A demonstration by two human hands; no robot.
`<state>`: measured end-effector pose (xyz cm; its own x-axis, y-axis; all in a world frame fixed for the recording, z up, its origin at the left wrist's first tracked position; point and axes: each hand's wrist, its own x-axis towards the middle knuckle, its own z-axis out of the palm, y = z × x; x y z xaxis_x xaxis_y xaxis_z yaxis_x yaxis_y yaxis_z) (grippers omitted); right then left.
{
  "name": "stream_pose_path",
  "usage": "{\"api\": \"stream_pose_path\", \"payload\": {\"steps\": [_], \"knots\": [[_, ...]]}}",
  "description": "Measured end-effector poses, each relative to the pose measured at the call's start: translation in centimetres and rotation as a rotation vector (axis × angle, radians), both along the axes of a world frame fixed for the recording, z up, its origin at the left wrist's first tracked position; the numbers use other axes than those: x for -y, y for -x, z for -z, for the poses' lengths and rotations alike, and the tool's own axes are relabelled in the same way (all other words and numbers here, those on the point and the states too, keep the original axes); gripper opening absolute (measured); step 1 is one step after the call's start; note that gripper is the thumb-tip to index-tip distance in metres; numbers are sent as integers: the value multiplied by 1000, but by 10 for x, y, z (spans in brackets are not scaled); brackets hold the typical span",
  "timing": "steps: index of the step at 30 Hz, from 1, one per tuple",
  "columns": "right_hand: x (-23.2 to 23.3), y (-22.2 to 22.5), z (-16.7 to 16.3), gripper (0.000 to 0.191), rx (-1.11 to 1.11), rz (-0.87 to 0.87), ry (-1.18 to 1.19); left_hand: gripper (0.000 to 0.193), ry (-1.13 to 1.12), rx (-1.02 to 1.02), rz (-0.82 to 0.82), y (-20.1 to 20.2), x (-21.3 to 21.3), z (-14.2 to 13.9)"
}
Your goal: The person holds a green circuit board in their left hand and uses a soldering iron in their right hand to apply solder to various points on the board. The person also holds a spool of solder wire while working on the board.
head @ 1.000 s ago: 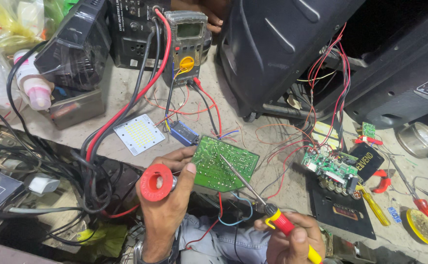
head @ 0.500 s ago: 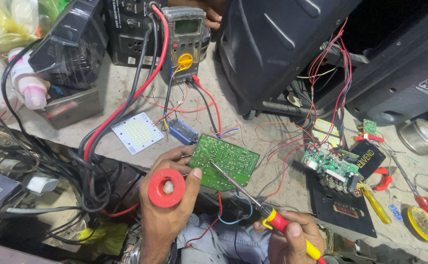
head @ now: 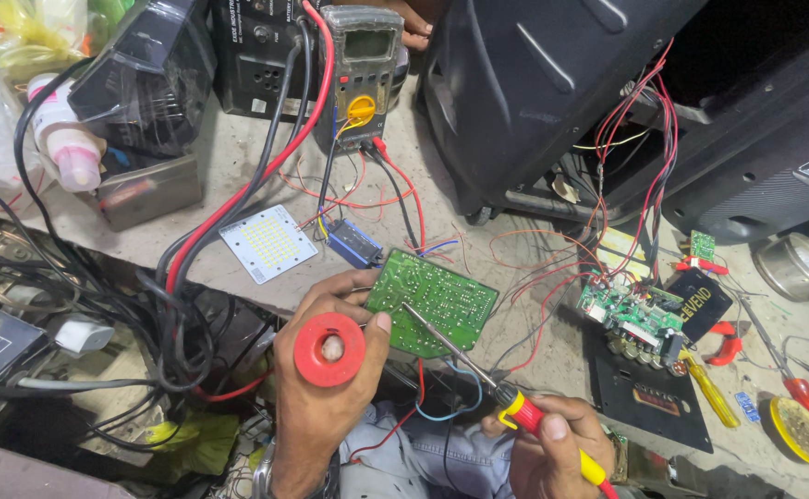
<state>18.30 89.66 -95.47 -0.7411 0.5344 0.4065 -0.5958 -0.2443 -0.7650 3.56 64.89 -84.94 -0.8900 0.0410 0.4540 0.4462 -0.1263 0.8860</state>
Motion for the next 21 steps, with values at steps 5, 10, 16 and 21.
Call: {"api": "stream_pose_path", "payload": {"steps": [5,10,16,21], "knots": [[-8,0,-10,25,38,4,-113,13,-6,-32,-12,1,-1,0],[-15,-1,-16,26,58,-34,-80,14,-13,-45,-17,1,-1,1],[-14,-2,-18,27,14,-51,-18,14,1,-44,-30,2,-1,2],[-12,1,-18,28,39,-22,-72,14,-21,-59,-32,3,-1,2]]}}
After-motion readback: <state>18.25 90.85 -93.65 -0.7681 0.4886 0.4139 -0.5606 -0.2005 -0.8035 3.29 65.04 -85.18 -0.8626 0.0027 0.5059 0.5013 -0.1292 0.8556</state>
